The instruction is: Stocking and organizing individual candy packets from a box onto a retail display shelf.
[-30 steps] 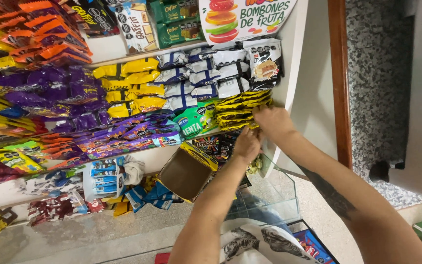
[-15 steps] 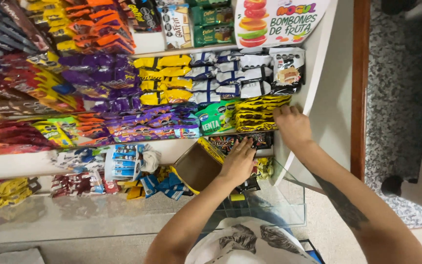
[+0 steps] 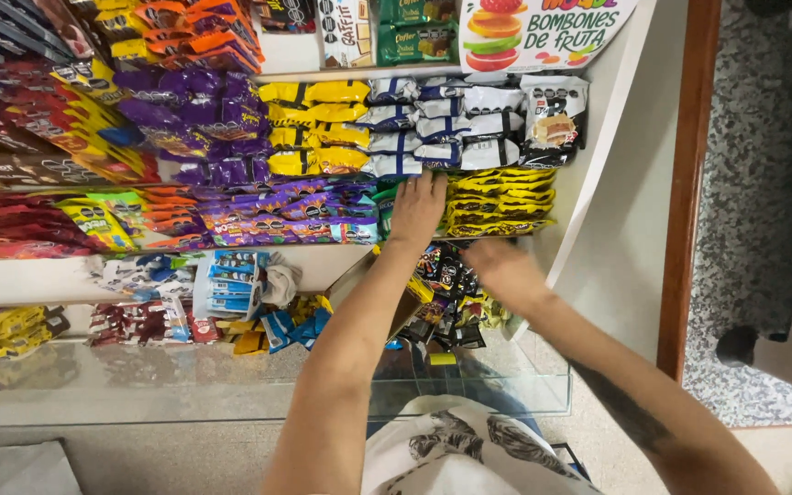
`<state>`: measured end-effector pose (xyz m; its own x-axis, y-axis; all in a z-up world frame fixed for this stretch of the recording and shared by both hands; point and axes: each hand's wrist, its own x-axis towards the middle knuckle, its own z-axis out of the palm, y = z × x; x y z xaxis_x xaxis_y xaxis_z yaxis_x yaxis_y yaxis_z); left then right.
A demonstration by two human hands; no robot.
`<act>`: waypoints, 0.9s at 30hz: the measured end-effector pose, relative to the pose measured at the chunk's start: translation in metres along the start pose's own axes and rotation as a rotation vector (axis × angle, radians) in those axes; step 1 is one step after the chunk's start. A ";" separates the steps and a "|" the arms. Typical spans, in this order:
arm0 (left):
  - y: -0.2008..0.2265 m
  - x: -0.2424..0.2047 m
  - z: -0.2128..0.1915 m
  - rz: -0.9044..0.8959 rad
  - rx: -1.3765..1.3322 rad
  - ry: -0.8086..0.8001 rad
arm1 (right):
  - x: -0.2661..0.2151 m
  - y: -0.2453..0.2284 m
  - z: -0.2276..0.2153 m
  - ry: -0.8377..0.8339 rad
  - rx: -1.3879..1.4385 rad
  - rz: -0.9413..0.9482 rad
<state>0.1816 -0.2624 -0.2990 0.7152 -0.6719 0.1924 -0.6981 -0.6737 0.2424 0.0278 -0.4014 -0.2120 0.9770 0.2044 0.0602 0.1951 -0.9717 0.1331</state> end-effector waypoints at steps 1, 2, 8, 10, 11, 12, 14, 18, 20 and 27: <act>0.001 -0.001 0.014 0.003 0.061 0.063 | -0.001 -0.016 0.007 -0.077 0.134 -0.074; -0.001 0.002 0.029 0.009 0.125 0.133 | 0.002 -0.029 0.015 -0.146 0.264 -0.147; 0.010 0.009 -0.036 -0.009 0.145 0.194 | 0.039 -0.033 0.036 -0.637 0.654 0.230; -0.001 0.000 -0.029 0.019 0.060 0.085 | 0.034 -0.027 0.056 -0.654 0.692 0.232; -0.005 -0.007 -0.026 0.041 -0.024 -0.022 | 0.029 -0.024 0.064 -0.671 0.727 0.230; -0.003 -0.012 -0.032 0.041 -0.025 -0.021 | 0.028 -0.021 0.065 -0.671 0.726 0.229; -0.004 -0.017 -0.047 0.036 0.019 -0.078 | 0.033 -0.013 0.065 -0.644 0.859 0.225; -0.011 -0.017 -0.037 0.000 -0.140 -0.236 | 0.036 -0.013 0.053 -0.554 0.923 0.214; -0.014 -0.015 -0.027 0.028 -0.126 -0.148 | 0.034 -0.008 0.052 -0.473 0.954 0.162; 0.014 -0.027 -0.088 -0.056 -0.250 -0.205 | 0.005 0.010 0.103 -0.236 0.603 0.047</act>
<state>0.1555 -0.2267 -0.2169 0.7129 -0.7010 -0.0169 -0.6102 -0.6321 0.4776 0.0436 -0.4218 -0.3125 0.9650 0.1951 -0.1753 0.0984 -0.8890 -0.4473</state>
